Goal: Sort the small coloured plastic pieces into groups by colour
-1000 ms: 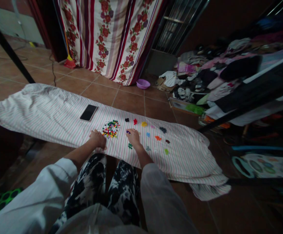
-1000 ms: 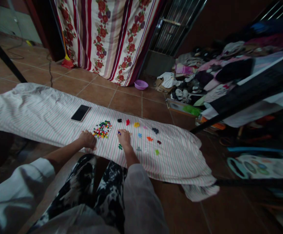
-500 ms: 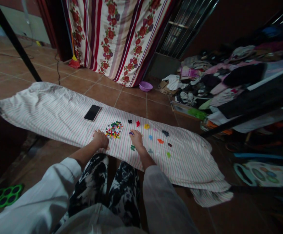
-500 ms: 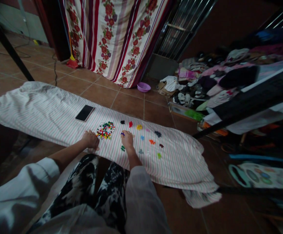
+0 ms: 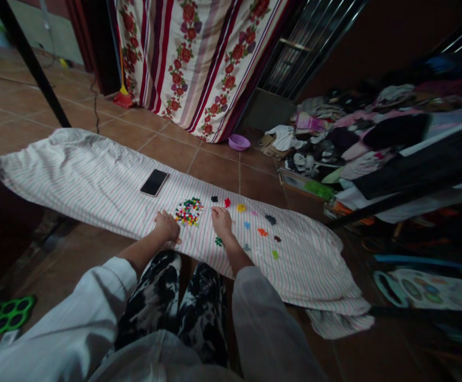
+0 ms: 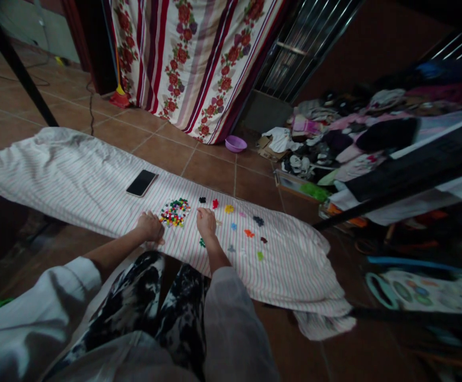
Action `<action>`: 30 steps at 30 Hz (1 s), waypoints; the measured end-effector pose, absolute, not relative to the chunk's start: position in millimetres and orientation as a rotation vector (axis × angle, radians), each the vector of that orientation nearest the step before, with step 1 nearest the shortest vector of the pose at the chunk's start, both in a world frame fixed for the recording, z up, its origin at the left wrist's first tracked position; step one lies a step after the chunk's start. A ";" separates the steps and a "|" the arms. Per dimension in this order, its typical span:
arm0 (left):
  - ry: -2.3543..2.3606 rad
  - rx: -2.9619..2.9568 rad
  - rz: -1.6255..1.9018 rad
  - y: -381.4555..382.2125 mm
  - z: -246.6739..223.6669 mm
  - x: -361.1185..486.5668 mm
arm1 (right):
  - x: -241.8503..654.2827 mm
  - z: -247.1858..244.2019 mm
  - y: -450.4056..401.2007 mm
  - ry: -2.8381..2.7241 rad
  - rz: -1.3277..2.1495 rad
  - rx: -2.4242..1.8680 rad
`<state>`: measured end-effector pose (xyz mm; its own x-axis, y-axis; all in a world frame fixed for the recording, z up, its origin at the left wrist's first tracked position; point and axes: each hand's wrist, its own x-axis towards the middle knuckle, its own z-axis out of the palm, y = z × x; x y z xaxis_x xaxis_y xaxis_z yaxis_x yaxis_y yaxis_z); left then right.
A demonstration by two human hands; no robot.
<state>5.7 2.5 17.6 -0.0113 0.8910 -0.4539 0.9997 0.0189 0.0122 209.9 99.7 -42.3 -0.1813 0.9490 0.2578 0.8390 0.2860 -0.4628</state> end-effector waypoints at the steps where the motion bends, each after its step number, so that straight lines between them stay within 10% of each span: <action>1: 1.990 1.917 -0.460 2.1 18.1 6.2 | 203.9 -41.4 100.8 -2.088 0.309 -1.558; 30: 2.045 1.905 -0.553 3.0 18.3 8.3 | 115.2 -26.8 119.9 -2.408 0.393 -1.677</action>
<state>8.3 3.0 18.3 -0.0823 0.8838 -0.4607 0.9955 0.0510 -0.0801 115.2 119.9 -26.8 -0.3472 0.9378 -0.0030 0.8900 0.3285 -0.3162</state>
